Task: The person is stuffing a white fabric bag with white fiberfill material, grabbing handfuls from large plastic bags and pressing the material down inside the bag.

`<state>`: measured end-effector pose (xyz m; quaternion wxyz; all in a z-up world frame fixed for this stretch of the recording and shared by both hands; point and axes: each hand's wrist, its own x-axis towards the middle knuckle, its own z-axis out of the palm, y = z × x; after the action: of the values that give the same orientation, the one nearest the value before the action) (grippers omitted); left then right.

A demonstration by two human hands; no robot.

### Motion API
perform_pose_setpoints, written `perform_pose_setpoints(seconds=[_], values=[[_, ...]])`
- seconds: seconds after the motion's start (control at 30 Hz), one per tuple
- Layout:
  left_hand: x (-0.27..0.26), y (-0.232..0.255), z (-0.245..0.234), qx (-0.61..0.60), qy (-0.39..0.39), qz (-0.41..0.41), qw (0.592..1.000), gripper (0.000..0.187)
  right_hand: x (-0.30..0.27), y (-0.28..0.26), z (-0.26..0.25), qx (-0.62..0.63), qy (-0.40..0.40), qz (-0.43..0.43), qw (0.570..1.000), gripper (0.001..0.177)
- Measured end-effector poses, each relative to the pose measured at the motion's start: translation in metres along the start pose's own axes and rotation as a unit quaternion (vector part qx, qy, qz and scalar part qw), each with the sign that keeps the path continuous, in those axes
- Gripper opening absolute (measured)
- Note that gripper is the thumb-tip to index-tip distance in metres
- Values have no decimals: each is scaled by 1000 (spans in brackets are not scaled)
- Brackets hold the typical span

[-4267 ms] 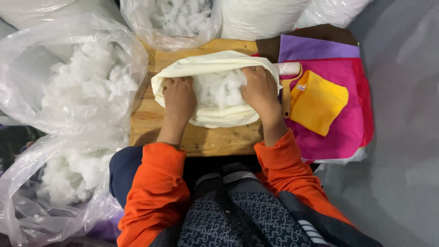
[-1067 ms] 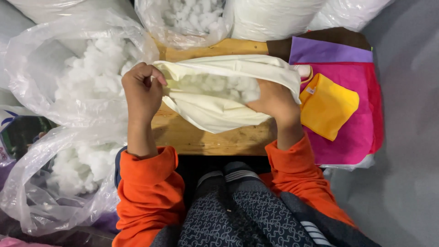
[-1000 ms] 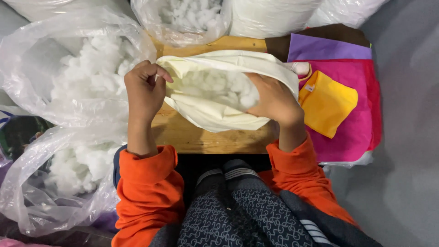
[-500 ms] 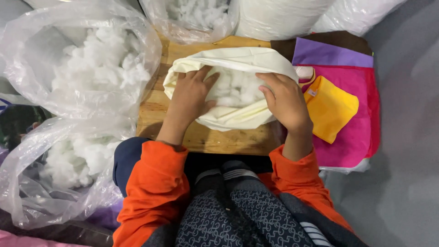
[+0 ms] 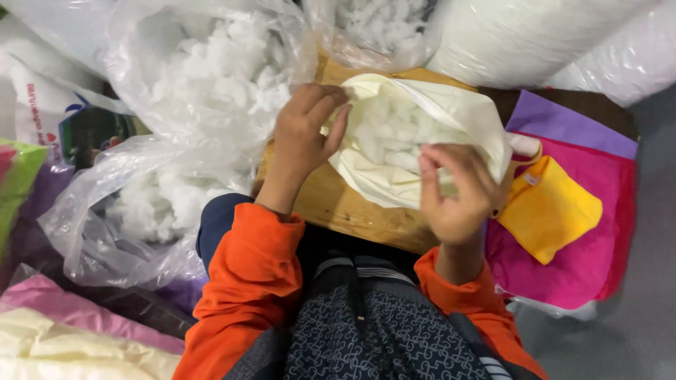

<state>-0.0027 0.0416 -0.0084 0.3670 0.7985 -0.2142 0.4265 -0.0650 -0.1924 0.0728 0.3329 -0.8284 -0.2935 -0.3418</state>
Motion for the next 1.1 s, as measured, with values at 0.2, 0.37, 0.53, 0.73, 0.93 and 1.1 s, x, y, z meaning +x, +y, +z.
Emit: perform_pose_setpoints(seconds=[0.2, 0.37, 0.53, 0.73, 0.93, 1.1], values=[[-10, -42, -84, 99, 49, -184, 977, 10, 30, -61, 125, 228, -133, -40, 964, 13], [-36, -90, -117, 92, 59, -328, 938, 17, 32, 1, 320, 160, -203, 110, 960, 54], [-39, -116, -119, 82, 53, -351, 931, 25, 43, 11, 410, 35, -417, 260, 870, 128], [-39, -130, -102, 68, 6, -367, 928, 31, 63, -16, 395, 113, -486, 556, 665, 89], [-21, -118, -99, 86, 34, -286, 954, 24, 35, 46, 413, 113, -415, 96, 898, 24], [-4, -96, -102, 66, 106, -316, 941, 46, 98, -34, 279, 286, -260, 63, 920, 21]])
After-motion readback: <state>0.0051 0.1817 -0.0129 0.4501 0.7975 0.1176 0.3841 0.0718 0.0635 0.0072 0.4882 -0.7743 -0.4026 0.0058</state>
